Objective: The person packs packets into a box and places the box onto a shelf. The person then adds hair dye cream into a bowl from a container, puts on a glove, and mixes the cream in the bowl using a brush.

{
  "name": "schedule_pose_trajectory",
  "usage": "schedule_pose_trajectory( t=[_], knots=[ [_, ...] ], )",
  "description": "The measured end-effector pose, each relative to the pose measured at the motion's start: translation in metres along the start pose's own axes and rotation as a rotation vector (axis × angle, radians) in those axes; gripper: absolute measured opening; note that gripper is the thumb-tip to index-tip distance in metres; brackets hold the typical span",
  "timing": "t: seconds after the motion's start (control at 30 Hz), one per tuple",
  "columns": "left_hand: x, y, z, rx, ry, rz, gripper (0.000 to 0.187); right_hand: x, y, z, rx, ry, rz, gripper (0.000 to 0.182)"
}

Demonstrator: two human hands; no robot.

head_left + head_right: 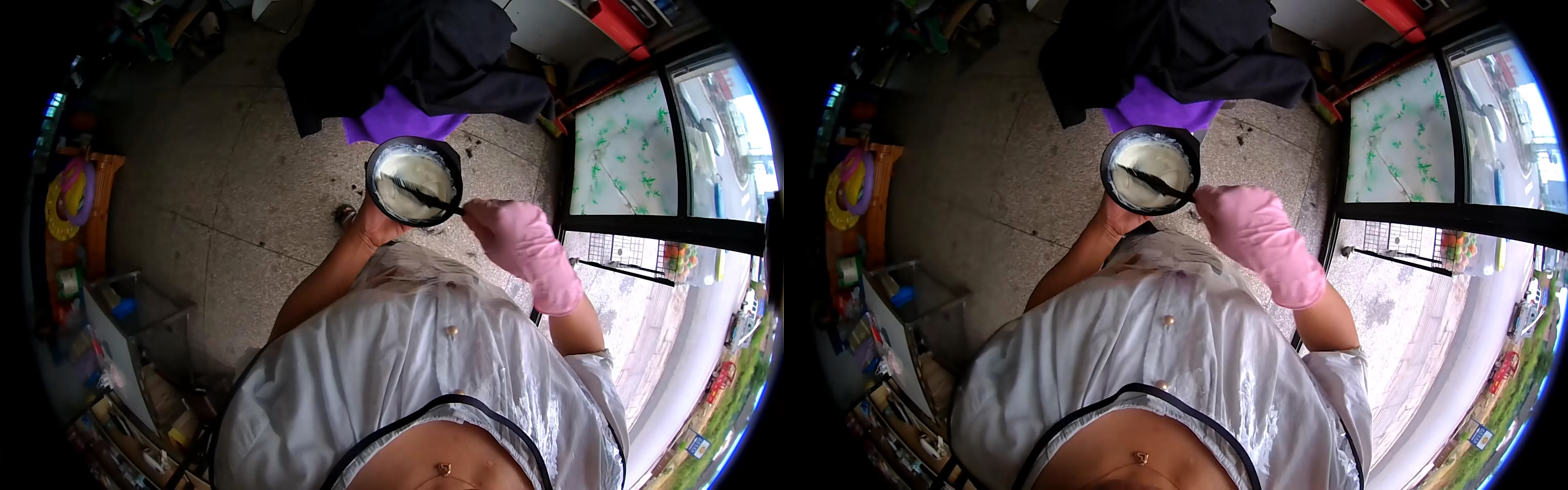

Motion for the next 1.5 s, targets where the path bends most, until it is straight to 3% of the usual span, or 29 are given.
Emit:
schedule_pose_trajectory(
  t=[0.1, 0.17, 0.27, 0.43, 0.5, 0.6, 0.7, 0.73, 0.77, 0.83, 0.9, 0.97, 1.07, 1.17, 1.23, 1.3, 1.43, 1.5],
  knots=[
    [-0.003, -0.001, 0.013, -0.058, -0.007, -0.015, 0.064, -0.017, 0.006, 0.011, -0.007, 0.074, -0.059, 0.013],
    [-0.005, 0.0, 0.012, 0.041, 0.057, 0.104, 0.065, -0.014, -0.004, -0.003, -0.035, 0.163, -0.083, 0.01],
    [-0.003, 0.0, 0.006, 0.025, 0.055, 0.076, 0.065, 0.009, -0.002, -0.004, -0.024, 0.089, 0.017, 0.01],
    [-0.005, 0.002, 0.0, 0.08, 0.048, 0.068, 0.066, -0.017, 0.002, 0.007, -0.069, 0.047, 0.012, 0.009],
    [-0.003, 0.001, 0.002, 0.072, 0.044, 0.068, 0.066, -0.016, -0.012, -0.01, 0.04, 0.22, -0.138, 0.011],
    [-0.001, 0.001, 0.002, 0.023, 0.097, 0.056, 0.068, 0.003, -0.005, -0.008, -0.021, 0.097, 0.046, 0.012],
    [-0.002, 0.001, 0.001, -0.074, 0.074, -0.009, 0.07, -0.009, 0.004, 0.012, 0.021, 0.007, 0.038, 0.011],
    [-0.006, 0.002, 0.004, 0.16, 0.117, 0.095, 0.068, -0.016, 0.004, 0.012, 0.005, 0.029, 0.008, 0.014],
    [-0.005, 0.002, 0.007, 0.16, 0.12, 0.095, 0.068, -0.016, 0.003, 0.013, -0.073, 0.003, -0.008, 0.015],
    [-0.006, 0.0, 0.007, 0.223, 0.156, 0.12, 0.066, -0.012, -0.003, 0.017, -0.162, 0.094, 0.075, 0.021],
    [-0.005, 0.001, 0.0, 0.101, 0.142, 0.076, 0.06, -0.011, -0.011, 0.019, -0.14, 0.272, 0.147, 0.022],
    [-0.005, -0.002, 0.0, -0.059, -0.068, 0.016, 0.05, -0.009, -0.02, 0.022, -0.113, 0.448, 0.209, 0.023],
    [-0.001, -0.005, 0.001, 0.036, -0.063, 0.064, 0.042, -0.007, -0.034, 0.023, -0.211, 0.55, 0.431, 0.018],
    [-0.002, -0.004, 0.0, 0.058, -0.041, 0.102, 0.04, -0.024, -0.033, 0.009, -0.107, 0.519, 0.284, 0.022],
    [-0.004, -0.007, 0.006, -0.014, -0.15, -0.015, 0.04, -0.025, -0.024, 0.007, -0.003, 0.376, 0.182, 0.016],
    [-0.004, -0.006, 0.013, -0.055, -0.175, -0.052, 0.042, -0.025, -0.018, -0.001, 0.327, 0.234, -0.048, 0.014],
    [-0.008, -0.005, 0.007, 0.006, -0.097, -0.089, 0.048, -0.002, -0.003, 0.009, 0.068, -0.071, 0.02, 0.017],
    [-0.01, -0.005, 0.005, 0.055, -0.111, -0.086, 0.051, 0.003, -0.006, 0.011, 0.001, 0.007, 0.008, 0.018]
  ],
)
Point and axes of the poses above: each hand's wrist, its own y-axis away from the middle knuckle, its own z-axis out of the back of the hand, x = y × z, the point moved 1 cm from there along -y, towards the middle knuckle, and after that the axes turned 1 degree about -x, right-handed, at the moved point
